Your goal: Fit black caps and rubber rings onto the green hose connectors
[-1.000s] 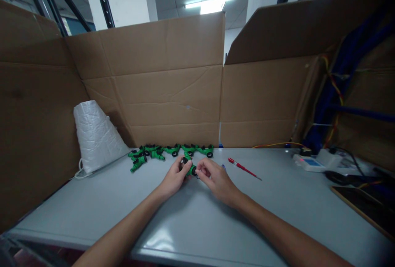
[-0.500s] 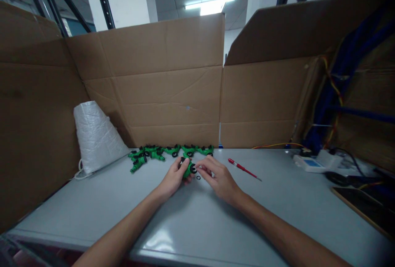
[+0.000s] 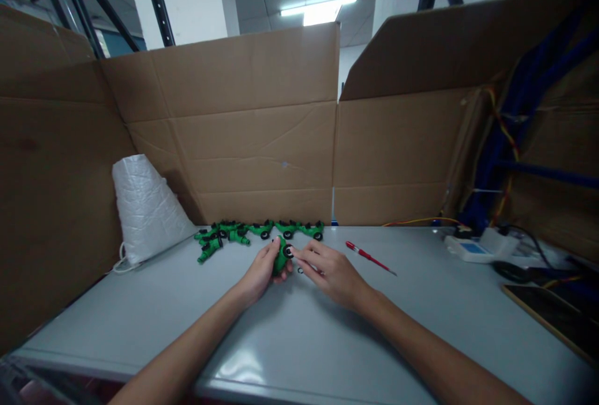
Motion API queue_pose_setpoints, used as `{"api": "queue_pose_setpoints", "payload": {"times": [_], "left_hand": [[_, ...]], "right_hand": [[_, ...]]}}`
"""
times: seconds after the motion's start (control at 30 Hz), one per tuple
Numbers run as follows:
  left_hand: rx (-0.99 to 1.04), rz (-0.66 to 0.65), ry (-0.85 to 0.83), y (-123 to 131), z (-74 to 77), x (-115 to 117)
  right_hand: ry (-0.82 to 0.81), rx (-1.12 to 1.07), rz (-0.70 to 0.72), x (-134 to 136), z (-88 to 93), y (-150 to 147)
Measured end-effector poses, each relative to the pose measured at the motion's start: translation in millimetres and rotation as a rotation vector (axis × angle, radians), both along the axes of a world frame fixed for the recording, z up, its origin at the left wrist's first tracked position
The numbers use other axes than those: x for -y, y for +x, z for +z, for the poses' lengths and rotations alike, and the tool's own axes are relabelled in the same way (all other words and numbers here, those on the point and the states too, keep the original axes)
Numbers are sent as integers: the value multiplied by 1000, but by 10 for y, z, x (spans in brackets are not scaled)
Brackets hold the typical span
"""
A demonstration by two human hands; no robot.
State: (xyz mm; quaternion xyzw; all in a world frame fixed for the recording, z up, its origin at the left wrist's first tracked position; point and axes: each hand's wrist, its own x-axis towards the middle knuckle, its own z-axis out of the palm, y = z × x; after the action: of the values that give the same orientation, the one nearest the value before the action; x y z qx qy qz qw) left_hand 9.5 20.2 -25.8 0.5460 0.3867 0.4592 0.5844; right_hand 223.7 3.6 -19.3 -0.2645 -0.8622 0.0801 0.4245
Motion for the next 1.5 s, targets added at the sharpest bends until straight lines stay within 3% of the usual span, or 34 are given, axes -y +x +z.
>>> {"api": "queue_pose_setpoints", "payload": {"times": [0.23,0.43,0.7,1.03,1.3,1.5], "left_hand": [[-90,20,0,-5,25,21],[-153,20,14,14,80,83],[-220,8,113,54,123,137],[-220,-45,124,31,58,112],[-163,-66,114,76,102,169],[-139,-38,147,86,25,146]], "right_hand": [[-182,-178,-30,-23,0,-41],[-441,-289,-30,-17,-53,-117],[-673,-342,165,-76,-201,-141],[-951,-456,360,-100,-176,-155],[-1010,-481,372,-68,-146,-213],[-951,-561,357,-93,-177,-265]]}}
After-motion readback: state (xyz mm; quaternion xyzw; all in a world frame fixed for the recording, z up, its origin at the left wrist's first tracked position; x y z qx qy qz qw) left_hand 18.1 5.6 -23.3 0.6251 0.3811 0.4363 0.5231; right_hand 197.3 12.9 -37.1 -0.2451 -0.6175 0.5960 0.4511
